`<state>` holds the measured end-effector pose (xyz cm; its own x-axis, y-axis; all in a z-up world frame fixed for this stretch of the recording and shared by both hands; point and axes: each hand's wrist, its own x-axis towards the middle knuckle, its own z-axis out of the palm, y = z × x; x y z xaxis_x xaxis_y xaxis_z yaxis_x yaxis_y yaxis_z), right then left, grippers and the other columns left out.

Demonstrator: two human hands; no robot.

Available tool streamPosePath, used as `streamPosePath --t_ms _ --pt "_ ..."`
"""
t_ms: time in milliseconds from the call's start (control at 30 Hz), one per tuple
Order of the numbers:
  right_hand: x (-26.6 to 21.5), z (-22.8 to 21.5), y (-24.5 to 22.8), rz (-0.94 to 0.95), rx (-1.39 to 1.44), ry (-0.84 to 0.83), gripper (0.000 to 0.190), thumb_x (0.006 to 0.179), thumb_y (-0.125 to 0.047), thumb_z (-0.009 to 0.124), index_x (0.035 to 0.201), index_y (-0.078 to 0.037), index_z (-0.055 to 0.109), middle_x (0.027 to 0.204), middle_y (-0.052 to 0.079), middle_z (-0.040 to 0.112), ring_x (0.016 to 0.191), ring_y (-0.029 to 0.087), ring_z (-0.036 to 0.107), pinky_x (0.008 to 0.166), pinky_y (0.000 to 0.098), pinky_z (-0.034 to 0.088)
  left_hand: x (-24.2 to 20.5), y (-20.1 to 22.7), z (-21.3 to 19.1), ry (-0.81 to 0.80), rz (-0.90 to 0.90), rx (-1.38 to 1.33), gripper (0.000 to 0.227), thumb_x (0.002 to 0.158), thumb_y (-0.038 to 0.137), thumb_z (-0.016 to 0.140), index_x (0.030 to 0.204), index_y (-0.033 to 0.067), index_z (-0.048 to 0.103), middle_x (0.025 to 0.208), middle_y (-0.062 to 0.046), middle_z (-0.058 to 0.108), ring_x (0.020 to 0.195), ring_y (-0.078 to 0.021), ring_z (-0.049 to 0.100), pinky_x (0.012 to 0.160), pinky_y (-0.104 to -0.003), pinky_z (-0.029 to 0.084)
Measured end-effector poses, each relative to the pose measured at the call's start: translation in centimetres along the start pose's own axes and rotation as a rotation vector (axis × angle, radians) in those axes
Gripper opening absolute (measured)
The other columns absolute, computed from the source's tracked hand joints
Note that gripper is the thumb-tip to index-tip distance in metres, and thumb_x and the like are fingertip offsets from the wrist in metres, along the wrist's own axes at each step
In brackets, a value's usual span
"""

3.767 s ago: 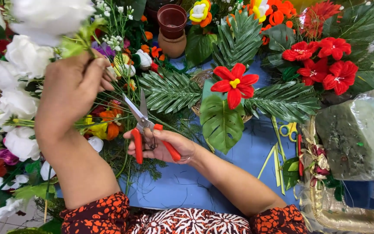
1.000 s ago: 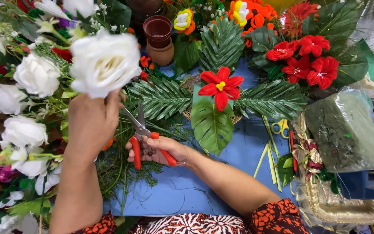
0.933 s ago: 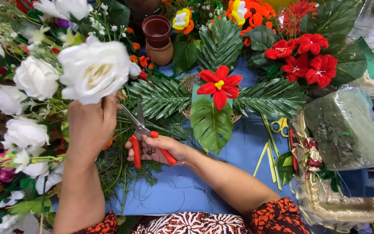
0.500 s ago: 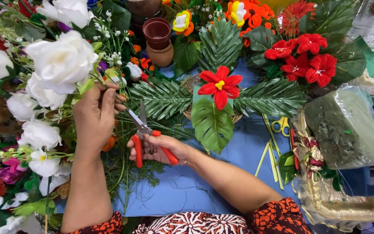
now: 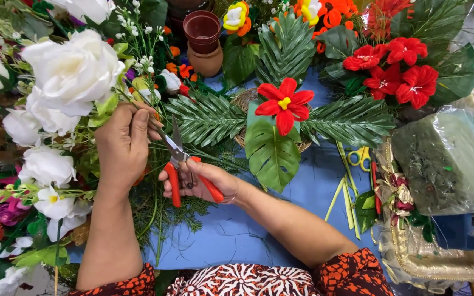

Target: Trimming and arranging artificial flowers and foliage into a decorative piece using shears and floral foam.

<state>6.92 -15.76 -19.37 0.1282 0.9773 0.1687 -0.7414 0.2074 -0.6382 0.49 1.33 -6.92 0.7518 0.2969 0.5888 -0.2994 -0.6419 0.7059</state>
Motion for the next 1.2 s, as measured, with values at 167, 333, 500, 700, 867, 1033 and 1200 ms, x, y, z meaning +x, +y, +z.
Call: streamPosePath --t_ms 167,333,500,700,867,1033,1200 --pt "0.2 0.7 -0.4 0.009 -0.003 0.030 0.055 0.114 -0.041 0.045 0.139 0.007 0.053 0.122 0.024 0.068 0.120 0.032 0.067 0.114 0.0499 0.045 -0.2 0.2 0.2 -0.004 -0.016 -0.026 0.025 0.118 0.004 0.039 0.109 -0.0058 0.059 0.086 -0.024 0.071 0.067 -0.0266 0.070 0.059 -0.035 0.058" --pt "0.1 1.2 -0.7 0.012 -0.013 0.082 0.048 0.112 -0.032 0.054 0.136 0.009 0.055 0.120 0.025 0.069 0.117 0.032 0.069 0.111 0.0498 0.048 -0.3 0.3 0.1 -0.009 -0.031 -0.034 0.027 0.118 0.007 0.035 0.109 -0.0041 0.058 0.084 -0.022 0.070 0.063 -0.0243 0.067 0.056 -0.036 0.056" --pt "0.0 2.3 -1.3 -0.002 0.005 0.097 0.044 0.111 -0.026 0.057 0.137 0.009 0.053 0.123 0.026 0.067 0.120 0.032 0.066 0.114 0.0517 0.044 -0.5 0.7 0.0 -0.029 -0.057 -0.049 0.028 0.118 0.009 0.033 0.109 -0.0018 0.058 0.083 -0.019 0.070 0.062 -0.0217 0.067 0.055 -0.035 0.057" --pt "-0.1 2.0 -2.2 0.035 -0.053 0.083 0.049 0.109 -0.030 0.059 0.140 0.008 0.053 0.125 0.025 0.066 0.124 0.033 0.063 0.116 0.0525 0.041 -0.5 0.5 0.1 -0.034 -0.040 -0.069 0.028 0.118 0.008 0.033 0.110 -0.0010 0.058 0.083 -0.018 0.070 0.061 -0.0208 0.066 0.055 -0.034 0.057" --pt "-0.4 1.1 -1.7 0.046 -0.100 0.112 0.046 0.109 -0.029 0.058 0.137 0.007 0.056 0.121 0.024 0.068 0.119 0.031 0.066 0.113 0.0500 0.045 -0.5 0.5 0.2 -0.021 -0.048 -0.082 0.028 0.118 0.007 0.033 0.109 -0.0021 0.059 0.083 -0.019 0.070 0.060 -0.0211 0.065 0.054 -0.034 0.056" --pt "-0.1 1.1 -1.1 0.057 -0.108 0.181 0.043 0.108 -0.028 0.062 0.131 0.008 0.060 0.113 0.024 0.072 0.110 0.029 0.071 0.106 0.0478 0.052 -0.5 0.3 0.2 -0.009 -0.061 -0.079 0.030 0.118 0.009 0.035 0.106 -0.0019 0.060 0.083 -0.020 0.070 0.061 -0.0218 0.066 0.054 -0.035 0.057" --pt "0.0 1.9 -1.9 0.067 -0.116 0.222 0.038 0.107 -0.025 0.063 0.127 0.007 0.062 0.109 0.022 0.072 0.106 0.026 0.072 0.104 0.0471 0.053 -0.7 -0.3 0.3 -0.041 -0.093 -0.090 0.037 0.119 0.015 0.035 0.099 0.0008 0.062 0.087 -0.021 0.071 0.070 -0.0261 0.069 0.061 -0.039 0.059"
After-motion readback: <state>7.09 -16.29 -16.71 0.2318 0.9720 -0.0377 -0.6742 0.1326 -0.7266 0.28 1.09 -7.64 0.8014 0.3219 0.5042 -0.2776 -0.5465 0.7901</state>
